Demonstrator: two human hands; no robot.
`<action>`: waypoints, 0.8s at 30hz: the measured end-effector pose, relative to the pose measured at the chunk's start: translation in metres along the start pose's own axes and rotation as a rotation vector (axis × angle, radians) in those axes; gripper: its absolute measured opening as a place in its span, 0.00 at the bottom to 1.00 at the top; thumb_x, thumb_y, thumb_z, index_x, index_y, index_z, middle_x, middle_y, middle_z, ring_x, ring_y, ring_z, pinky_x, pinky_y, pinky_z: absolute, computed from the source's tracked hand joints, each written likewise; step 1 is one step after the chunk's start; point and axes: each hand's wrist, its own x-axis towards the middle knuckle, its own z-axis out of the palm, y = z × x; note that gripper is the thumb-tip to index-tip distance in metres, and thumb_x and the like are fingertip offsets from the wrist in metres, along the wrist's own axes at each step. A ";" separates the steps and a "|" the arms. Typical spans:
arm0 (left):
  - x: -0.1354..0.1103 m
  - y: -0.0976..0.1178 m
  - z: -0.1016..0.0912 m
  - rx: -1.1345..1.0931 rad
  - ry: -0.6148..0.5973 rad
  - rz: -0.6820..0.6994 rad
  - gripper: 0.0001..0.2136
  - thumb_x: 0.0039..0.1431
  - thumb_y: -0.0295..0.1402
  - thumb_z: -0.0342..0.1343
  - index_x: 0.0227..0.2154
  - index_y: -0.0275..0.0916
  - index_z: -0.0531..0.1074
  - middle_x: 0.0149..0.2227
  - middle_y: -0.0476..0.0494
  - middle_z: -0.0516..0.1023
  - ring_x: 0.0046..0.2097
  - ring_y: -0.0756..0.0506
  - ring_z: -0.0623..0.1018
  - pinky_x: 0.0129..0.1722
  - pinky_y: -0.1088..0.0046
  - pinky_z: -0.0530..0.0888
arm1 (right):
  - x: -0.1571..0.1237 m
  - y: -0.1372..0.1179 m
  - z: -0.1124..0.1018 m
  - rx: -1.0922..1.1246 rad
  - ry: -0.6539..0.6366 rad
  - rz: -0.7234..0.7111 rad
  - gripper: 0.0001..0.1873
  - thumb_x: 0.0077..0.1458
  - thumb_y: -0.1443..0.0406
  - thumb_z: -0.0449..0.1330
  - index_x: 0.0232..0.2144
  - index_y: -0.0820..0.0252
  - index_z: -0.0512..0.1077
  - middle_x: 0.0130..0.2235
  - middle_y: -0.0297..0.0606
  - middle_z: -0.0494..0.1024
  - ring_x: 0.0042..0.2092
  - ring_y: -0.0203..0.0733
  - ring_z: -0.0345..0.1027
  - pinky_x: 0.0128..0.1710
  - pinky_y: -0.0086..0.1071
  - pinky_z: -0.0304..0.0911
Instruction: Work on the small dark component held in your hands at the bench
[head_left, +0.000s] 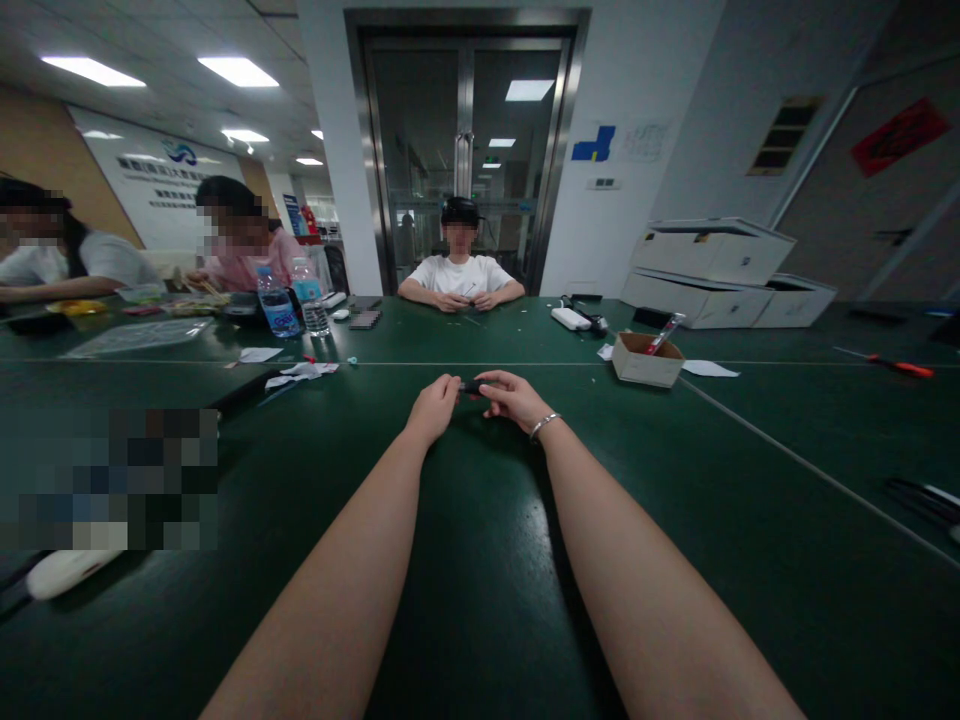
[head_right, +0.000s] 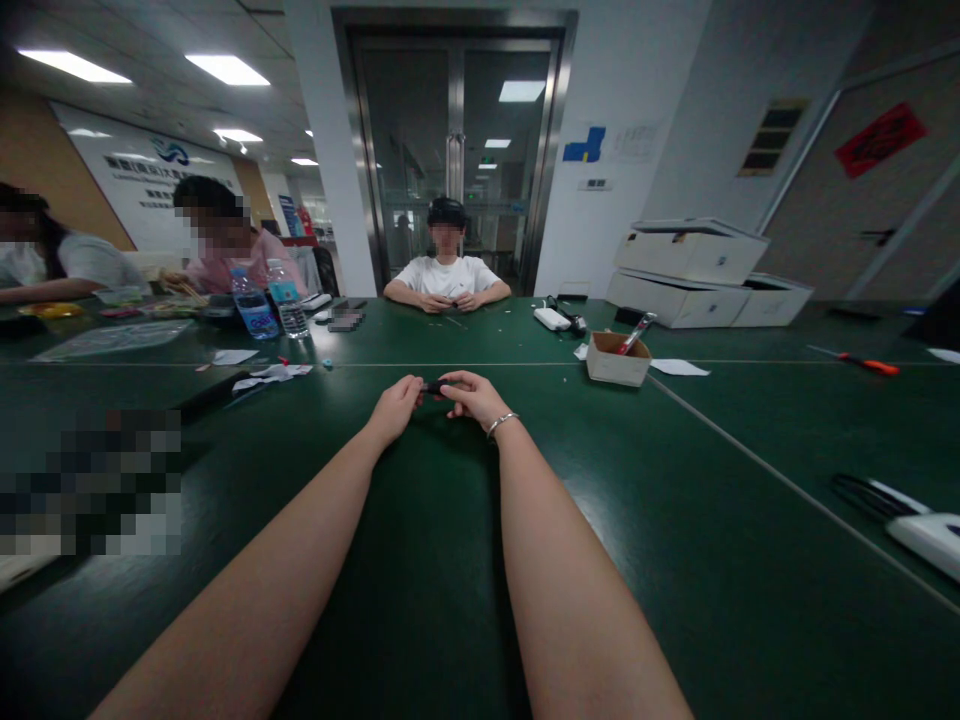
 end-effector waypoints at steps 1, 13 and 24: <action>0.001 -0.002 0.001 0.000 -0.006 0.005 0.17 0.61 0.45 0.40 0.24 0.40 0.64 0.25 0.49 0.68 0.28 0.49 0.68 0.29 0.73 0.61 | 0.000 0.000 0.000 0.009 0.006 0.005 0.12 0.47 0.70 0.64 0.37 0.62 0.70 0.28 0.36 0.78 0.16 0.25 0.59 0.25 0.28 0.71; 0.005 -0.005 0.006 -0.271 -0.010 0.022 0.07 0.52 0.30 0.53 0.36 0.39 0.67 0.31 0.49 0.69 0.32 0.51 0.70 0.35 0.75 0.67 | 0.002 0.001 0.001 0.020 0.089 0.062 0.04 0.53 0.68 0.61 0.31 0.65 0.68 0.22 0.39 0.77 0.15 0.27 0.61 0.24 0.25 0.69; 0.006 0.004 0.002 -0.435 -0.029 -0.188 0.13 0.53 0.38 0.54 0.38 0.36 0.68 0.34 0.43 0.75 0.32 0.48 0.75 0.31 0.72 0.69 | 0.004 0.002 -0.001 0.018 0.078 0.084 0.03 0.53 0.69 0.61 0.30 0.65 0.69 0.21 0.38 0.77 0.17 0.28 0.64 0.24 0.24 0.69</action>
